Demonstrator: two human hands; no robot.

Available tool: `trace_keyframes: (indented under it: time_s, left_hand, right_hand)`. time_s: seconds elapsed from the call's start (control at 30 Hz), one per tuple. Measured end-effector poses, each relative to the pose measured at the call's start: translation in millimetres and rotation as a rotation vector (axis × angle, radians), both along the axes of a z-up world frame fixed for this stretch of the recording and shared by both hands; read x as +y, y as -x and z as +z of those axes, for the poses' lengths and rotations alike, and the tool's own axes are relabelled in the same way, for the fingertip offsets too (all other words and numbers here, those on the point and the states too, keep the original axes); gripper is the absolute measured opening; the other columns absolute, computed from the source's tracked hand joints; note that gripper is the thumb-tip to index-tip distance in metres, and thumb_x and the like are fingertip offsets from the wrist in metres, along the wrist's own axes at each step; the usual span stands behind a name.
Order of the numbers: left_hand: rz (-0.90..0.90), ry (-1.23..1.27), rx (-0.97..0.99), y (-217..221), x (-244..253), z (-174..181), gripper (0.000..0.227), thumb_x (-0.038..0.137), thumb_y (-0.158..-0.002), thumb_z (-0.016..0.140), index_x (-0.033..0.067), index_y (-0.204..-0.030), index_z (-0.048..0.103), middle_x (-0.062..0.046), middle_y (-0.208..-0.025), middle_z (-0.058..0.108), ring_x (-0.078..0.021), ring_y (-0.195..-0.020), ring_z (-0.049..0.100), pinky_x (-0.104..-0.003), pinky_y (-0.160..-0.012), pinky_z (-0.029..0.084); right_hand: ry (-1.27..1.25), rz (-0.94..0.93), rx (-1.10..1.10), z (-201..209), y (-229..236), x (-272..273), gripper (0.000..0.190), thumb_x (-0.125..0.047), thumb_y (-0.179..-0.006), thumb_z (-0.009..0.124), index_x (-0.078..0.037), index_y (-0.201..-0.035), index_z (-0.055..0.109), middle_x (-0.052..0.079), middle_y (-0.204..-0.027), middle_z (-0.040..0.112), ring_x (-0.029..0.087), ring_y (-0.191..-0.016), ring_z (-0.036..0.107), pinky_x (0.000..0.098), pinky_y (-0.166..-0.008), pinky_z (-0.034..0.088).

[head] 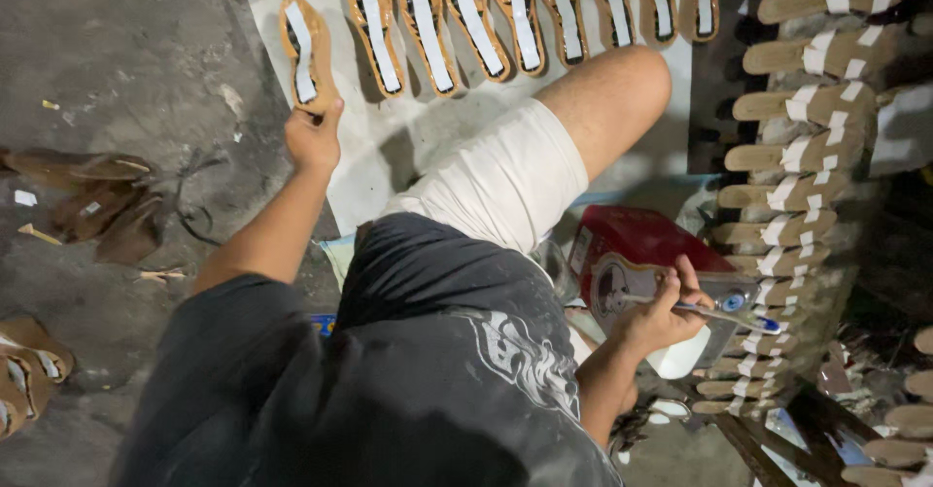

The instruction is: The person sits on the floor and applies white glue to the insole of a cork sandal using a toothbrush. They repeatedly dip the brush into a container of glue and spread it along the white insole strip, then place the finished sandal on a nearby pile.

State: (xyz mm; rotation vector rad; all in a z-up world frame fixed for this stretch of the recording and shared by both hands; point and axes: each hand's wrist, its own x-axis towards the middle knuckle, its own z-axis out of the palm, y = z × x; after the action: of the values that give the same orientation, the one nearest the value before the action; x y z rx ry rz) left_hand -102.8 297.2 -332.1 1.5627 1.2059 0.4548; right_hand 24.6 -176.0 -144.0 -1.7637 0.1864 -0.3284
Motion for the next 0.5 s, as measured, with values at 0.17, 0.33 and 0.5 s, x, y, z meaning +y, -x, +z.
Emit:
trace_keyframes:
  time_s: [0.17,0.33,0.5]
  left_hand:
    - [0.036,0.120,-0.158,-17.0,2.5,-24.9,0.039,0.011,-0.088,0.084,-0.0020,-0.120,0.065,-0.009,-0.109,0.076,-0.0157,-0.098,0.072,-0.031,-0.088,0.056]
    - [0.104,0.153,-0.090,-44.4,-1.6,-12.7,0.042,0.007,-0.089,0.083,-0.0011,-0.126,0.064,-0.010,-0.117,0.075,-0.0169,-0.107,0.072,-0.031,-0.095,0.056]
    - [0.130,0.145,-0.182,-66.0,-10.3,4.0,0.052,0.000,-0.088,0.082,-0.0019,-0.134,0.057,-0.012,-0.127,0.070,-0.0185,-0.116,0.068,-0.031,-0.100,0.055]
  right_hand:
    - [0.120,0.035,0.030,-7.5,17.1,0.7,0.025,0.007,-0.103,0.058,-0.008,-0.101,0.037,0.025,-0.126,0.068,0.020,-0.099,0.067,0.0318,-0.087,0.056]
    - [0.189,0.064,0.056,-0.9,38.5,7.8,0.026,0.007,-0.105,0.058,-0.007,-0.100,0.037,0.027,-0.129,0.067,0.018,-0.101,0.064,0.0307,-0.092,0.056]
    - [0.140,0.013,0.105,2.4,57.7,11.7,0.026,0.005,-0.103,0.058,-0.008,-0.099,0.035,0.025,-0.126,0.066,0.018,-0.104,0.066,0.0306,-0.094,0.057]
